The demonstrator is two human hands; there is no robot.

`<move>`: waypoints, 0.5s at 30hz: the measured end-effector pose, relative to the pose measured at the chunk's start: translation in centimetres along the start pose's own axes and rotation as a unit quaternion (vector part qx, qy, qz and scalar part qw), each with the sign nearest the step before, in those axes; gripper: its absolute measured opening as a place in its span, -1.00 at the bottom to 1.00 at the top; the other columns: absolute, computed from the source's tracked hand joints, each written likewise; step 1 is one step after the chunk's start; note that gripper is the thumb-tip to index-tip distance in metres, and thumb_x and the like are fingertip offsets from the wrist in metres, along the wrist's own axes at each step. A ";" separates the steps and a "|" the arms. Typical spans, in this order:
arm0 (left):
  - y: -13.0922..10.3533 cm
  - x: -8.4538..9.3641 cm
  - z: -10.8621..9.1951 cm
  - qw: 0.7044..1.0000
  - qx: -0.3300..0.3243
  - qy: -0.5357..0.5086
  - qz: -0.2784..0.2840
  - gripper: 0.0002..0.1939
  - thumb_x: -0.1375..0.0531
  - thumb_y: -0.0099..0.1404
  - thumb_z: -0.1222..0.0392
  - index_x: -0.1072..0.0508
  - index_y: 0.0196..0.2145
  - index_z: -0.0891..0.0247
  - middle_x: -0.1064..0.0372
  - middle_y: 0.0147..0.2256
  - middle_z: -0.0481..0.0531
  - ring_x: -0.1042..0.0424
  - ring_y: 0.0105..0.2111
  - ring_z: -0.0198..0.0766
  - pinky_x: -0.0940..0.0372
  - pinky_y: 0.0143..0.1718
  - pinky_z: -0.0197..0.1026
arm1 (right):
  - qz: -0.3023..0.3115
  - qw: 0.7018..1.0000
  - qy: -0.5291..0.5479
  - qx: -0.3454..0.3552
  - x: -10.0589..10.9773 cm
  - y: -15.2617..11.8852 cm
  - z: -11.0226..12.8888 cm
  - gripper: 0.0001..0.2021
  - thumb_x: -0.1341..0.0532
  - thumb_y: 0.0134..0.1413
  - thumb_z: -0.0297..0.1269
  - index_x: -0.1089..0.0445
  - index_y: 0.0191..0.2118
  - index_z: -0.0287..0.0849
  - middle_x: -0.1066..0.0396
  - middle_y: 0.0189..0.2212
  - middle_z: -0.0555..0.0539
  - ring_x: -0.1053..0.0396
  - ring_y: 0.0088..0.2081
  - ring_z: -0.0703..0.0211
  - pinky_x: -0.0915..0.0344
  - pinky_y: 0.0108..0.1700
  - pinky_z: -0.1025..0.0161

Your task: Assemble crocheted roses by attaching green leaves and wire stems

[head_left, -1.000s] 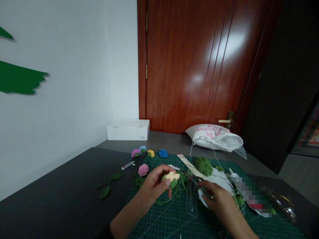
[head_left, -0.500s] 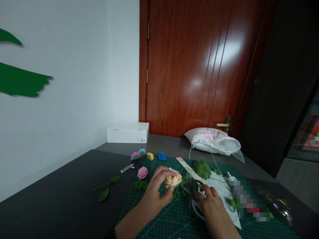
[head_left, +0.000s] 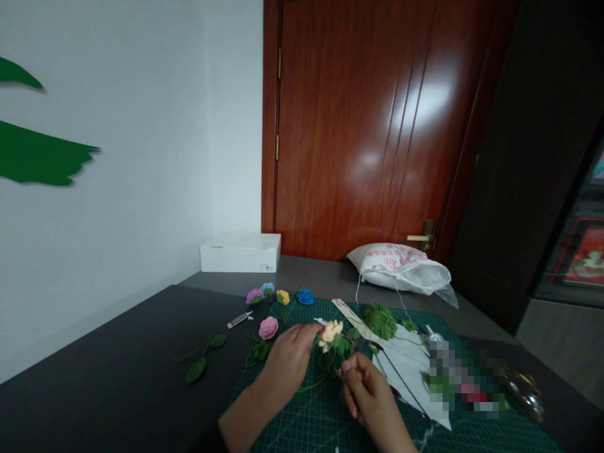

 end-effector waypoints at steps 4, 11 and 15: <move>0.2 2.6 2.7 0.985 0.096 0.130 -0.058 -0.64 0.07 0.40 0.34 -0.52 -0.14 0.24 -0.49 -0.24 0.16 -0.44 -0.17 -0.04 -0.24 -0.09 -0.05 | -0.058 0.996 -0.053 0.035 1.1 0.0 1.2 -0.54 -0.05 0.18 0.24 -0.18 -0.36 -0.12 -0.22 -0.76 0.16 -0.03 -0.75 0.39 0.08 -0.67 0.43; 0.3 3.0 5.0 0.970 0.168 0.176 -0.011 -0.73 -0.35 -0.07 0.50 -0.61 -0.38 0.22 -0.49 -0.17 0.16 -0.38 -0.05 0.08 -0.22 0.00 0.04 | -0.095 0.989 -0.069 0.090 2.1 1.2 4.2 -0.63 -0.07 0.24 0.12 -0.18 -0.33 -0.11 -0.28 -0.71 0.13 -0.14 -0.71 0.35 -0.05 -0.63 0.42; 0.4 0.4 2.8 0.980 0.146 -0.133 -0.022 -0.77 -0.19 0.30 0.13 -0.60 -0.24 0.28 -0.54 -0.22 0.20 -0.47 -0.14 -0.04 -0.32 -0.04 0.00 | -0.093 0.989 -0.037 0.109 0.5 2.0 4.0 -0.66 -0.08 0.26 0.07 -0.19 -0.36 -0.11 -0.28 -0.70 0.13 -0.12 -0.71 0.36 -0.06 -0.63 0.42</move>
Point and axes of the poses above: each hand's wrist, its own y-axis towards the middle knuckle, its own x-axis out of the back of the hand, z = x × y, the point moved 8 cm from there along y, towards the middle knuckle
